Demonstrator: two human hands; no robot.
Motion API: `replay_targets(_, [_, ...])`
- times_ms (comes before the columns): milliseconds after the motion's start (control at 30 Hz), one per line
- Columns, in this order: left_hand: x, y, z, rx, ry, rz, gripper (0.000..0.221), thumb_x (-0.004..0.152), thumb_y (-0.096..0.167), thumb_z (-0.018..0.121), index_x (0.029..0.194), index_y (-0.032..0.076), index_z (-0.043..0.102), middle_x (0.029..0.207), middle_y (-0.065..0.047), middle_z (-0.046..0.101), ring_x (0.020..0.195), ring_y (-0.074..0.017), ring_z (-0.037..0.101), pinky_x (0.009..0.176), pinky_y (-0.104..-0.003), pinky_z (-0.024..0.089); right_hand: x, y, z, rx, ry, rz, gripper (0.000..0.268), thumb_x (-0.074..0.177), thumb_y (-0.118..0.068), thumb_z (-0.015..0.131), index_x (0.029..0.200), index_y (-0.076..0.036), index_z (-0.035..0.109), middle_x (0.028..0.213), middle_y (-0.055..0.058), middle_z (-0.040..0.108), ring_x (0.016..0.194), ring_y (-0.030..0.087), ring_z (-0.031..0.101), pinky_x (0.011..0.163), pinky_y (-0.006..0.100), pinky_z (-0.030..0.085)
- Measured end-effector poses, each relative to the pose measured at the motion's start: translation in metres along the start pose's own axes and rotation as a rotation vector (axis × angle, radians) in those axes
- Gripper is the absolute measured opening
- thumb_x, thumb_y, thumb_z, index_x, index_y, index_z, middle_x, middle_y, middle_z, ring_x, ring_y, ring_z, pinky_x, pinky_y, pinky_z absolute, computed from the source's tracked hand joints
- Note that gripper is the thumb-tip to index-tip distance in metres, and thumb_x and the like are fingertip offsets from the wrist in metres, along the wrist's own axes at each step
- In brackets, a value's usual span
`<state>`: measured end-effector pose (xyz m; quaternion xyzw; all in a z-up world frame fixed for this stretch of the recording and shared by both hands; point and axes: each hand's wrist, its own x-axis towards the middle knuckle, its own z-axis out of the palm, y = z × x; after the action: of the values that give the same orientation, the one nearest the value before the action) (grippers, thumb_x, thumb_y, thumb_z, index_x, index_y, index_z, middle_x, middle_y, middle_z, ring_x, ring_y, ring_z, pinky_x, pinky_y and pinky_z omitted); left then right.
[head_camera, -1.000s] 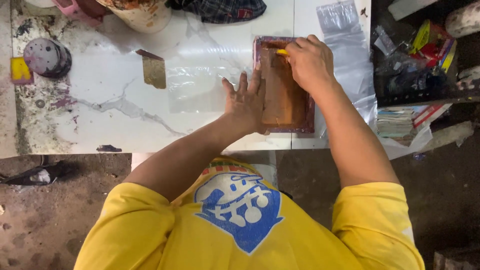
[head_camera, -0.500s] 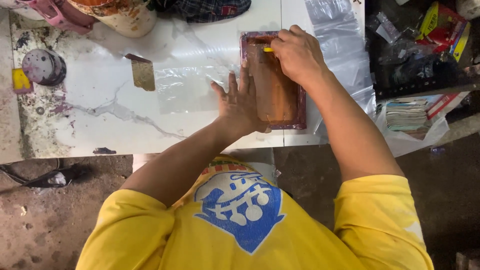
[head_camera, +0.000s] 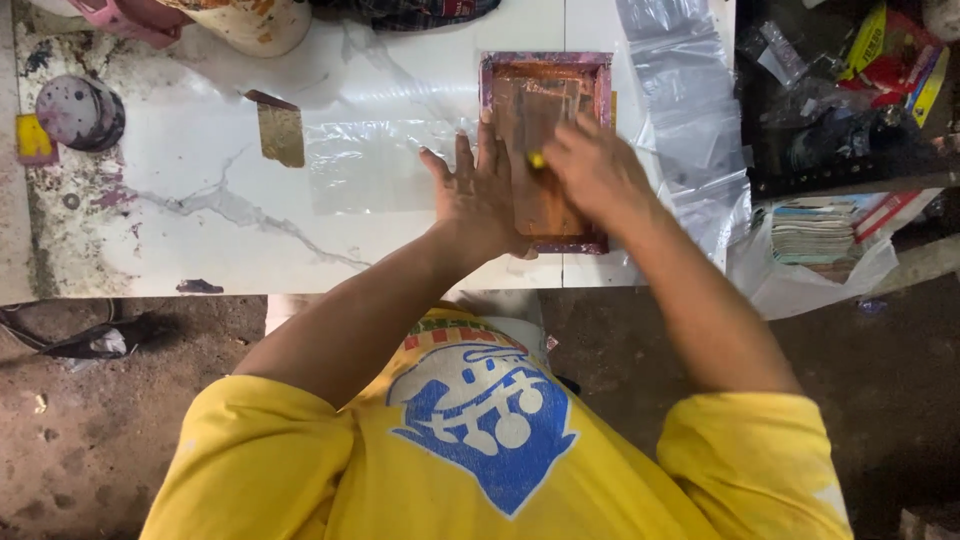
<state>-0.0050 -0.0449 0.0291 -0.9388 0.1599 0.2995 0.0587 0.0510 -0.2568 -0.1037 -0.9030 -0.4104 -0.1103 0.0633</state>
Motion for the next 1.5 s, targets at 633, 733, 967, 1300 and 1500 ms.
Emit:
replay_targets(633, [0.008, -0.009, 0.007, -0.034, 0.063, 0.061, 0.138, 0.066, 0.086, 0.073, 0.161, 0.003, 0.016, 0.167, -0.027, 0.006, 0.154, -0.0438, 0.013, 0.107, -0.082, 0.017, 0.029, -0.004, -0.046, 0.233, 0.084, 0.764, 0.014, 0.095, -0.026, 0.075, 0.095, -0.012, 0.075, 0.082, 0.010, 0.071, 0.086, 0.037, 0.071, 0.078, 0.046, 0.054])
replay_targets(733, [0.013, -0.008, 0.000, -0.026, -0.087, 0.001, 0.153, 0.064, 0.090, 0.074, 0.163, 0.009, -0.009, 0.169, -0.016, -0.022, 0.158, -0.0390, -0.006, 0.114, -0.075, 0.015, 0.054, -0.009, -0.051, 0.301, 0.048, 0.902, 0.014, 0.097, -0.012, 0.065, 0.084, -0.010, 0.062, 0.071, 0.002, 0.059, 0.067, 0.020, 0.052, 0.058, 0.040, 0.037])
replay_targets(967, [0.011, -0.009, 0.004, -0.016, -0.111, 0.013, 0.151, 0.068, 0.089, 0.070, 0.162, 0.007, -0.014, 0.168, -0.018, -0.025, 0.158, -0.0401, -0.008, 0.115, -0.074, 0.013, 0.044, -0.010, -0.018, 0.100, 0.160, 0.784, 0.018, 0.090, -0.013, 0.066, 0.081, -0.007, 0.051, 0.066, 0.007, 0.059, 0.056, 0.030, 0.053, 0.048, 0.046, 0.038])
replay_targets(1300, [0.010, -0.014, 0.004, -0.085, -0.096, 0.026, 0.150, 0.067, 0.088, 0.072, 0.164, 0.008, -0.011, 0.167, -0.015, -0.029, 0.158, -0.0390, -0.006, 0.115, -0.075, 0.014, 0.060, 0.007, -0.044, -0.055, 0.004, 0.431, 0.004, 0.099, -0.008, 0.069, 0.098, -0.008, 0.072, 0.094, 0.003, 0.063, 0.086, 0.025, 0.056, 0.077, 0.040, 0.050])
replay_targets(1500, [0.007, -0.016, 0.001, -0.110, -0.132, 0.021, 0.150, 0.069, 0.089, 0.070, 0.163, 0.010, -0.016, 0.165, -0.012, -0.034, 0.158, -0.0383, -0.011, 0.117, -0.074, 0.012, 0.063, 0.037, -0.034, -0.095, -0.080, 0.218, 0.005, 0.103, -0.008, 0.067, 0.100, -0.006, 0.070, 0.086, 0.005, 0.057, 0.082, 0.024, 0.044, 0.063, 0.037, 0.042])
